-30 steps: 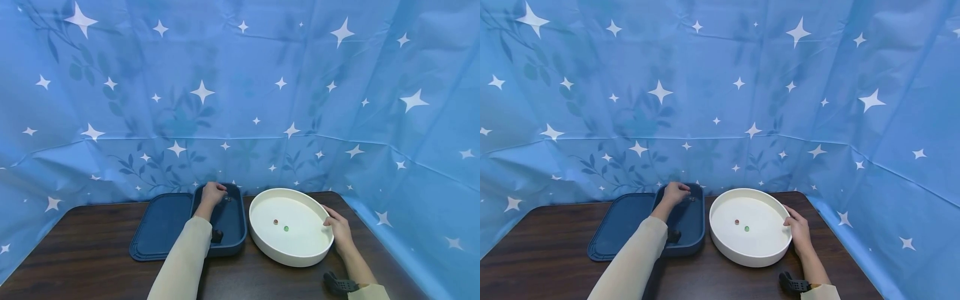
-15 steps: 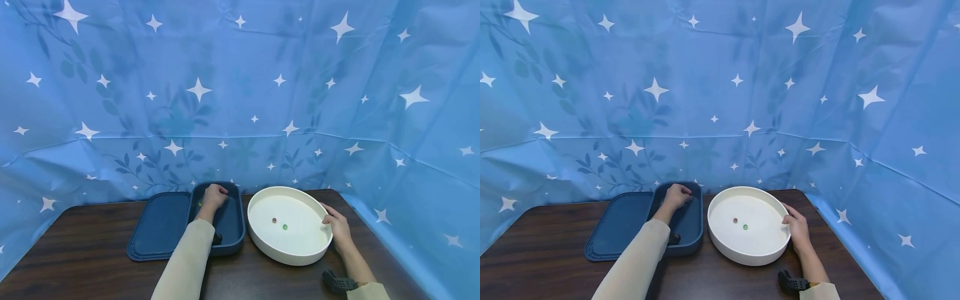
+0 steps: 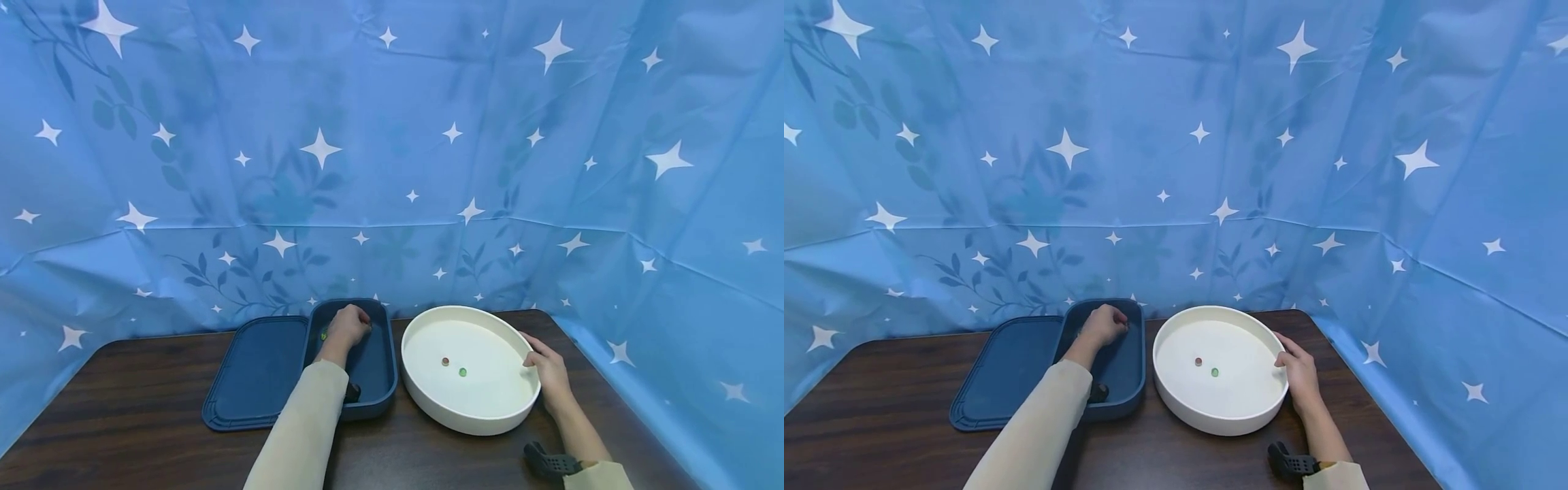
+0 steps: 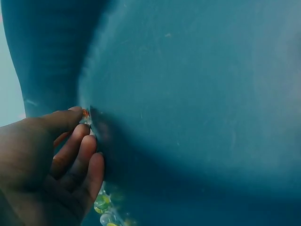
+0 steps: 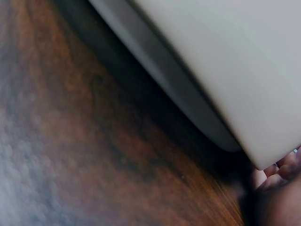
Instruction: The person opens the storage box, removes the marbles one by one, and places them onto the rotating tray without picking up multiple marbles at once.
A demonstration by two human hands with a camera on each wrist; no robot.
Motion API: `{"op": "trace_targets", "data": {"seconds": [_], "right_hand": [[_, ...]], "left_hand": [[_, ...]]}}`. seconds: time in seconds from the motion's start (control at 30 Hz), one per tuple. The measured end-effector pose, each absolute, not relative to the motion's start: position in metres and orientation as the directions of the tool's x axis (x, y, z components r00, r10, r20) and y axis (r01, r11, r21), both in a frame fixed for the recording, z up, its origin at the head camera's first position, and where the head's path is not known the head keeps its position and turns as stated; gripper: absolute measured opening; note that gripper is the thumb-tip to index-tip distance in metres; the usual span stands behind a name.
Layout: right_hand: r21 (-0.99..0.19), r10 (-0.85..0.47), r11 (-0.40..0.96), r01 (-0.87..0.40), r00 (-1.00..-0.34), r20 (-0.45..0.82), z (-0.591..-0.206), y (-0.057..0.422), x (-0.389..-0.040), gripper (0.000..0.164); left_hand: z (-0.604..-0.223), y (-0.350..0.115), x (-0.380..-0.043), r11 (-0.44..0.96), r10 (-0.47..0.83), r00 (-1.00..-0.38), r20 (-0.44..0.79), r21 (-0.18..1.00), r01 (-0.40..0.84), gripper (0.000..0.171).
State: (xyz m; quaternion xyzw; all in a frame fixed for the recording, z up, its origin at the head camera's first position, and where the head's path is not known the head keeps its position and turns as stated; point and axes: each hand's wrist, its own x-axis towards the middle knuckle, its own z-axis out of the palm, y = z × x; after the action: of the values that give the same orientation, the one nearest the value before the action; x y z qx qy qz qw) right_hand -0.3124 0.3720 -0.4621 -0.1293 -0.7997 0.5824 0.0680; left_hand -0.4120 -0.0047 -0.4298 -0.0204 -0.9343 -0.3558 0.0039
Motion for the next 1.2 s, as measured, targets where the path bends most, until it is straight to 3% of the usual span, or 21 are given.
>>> {"op": "trace_targets", "data": {"seconds": [0.57,0.93,1.2], "right_hand": [[-0.952,0.282,0.284,0.116,-0.959,-0.033,-0.463,0.365,-0.310,0.074],[-0.952,0.288,0.289,0.097,-0.958,-0.010,-0.469,0.365,-0.304,0.072],[-0.954,0.297,0.284,0.092,-0.955,-0.004,-0.468,0.370,-0.301,0.072]], "left_hand": [[-0.430,-0.010,-0.405,0.808,0.142,-0.987,0.077,0.567,0.161,0.009],[-0.428,-0.005,-0.404,0.839,0.094,-0.989,0.114,0.526,0.141,0.007],[-0.407,0.002,-0.398,0.856,0.032,-0.988,0.149,0.506,0.104,0.010]]}}
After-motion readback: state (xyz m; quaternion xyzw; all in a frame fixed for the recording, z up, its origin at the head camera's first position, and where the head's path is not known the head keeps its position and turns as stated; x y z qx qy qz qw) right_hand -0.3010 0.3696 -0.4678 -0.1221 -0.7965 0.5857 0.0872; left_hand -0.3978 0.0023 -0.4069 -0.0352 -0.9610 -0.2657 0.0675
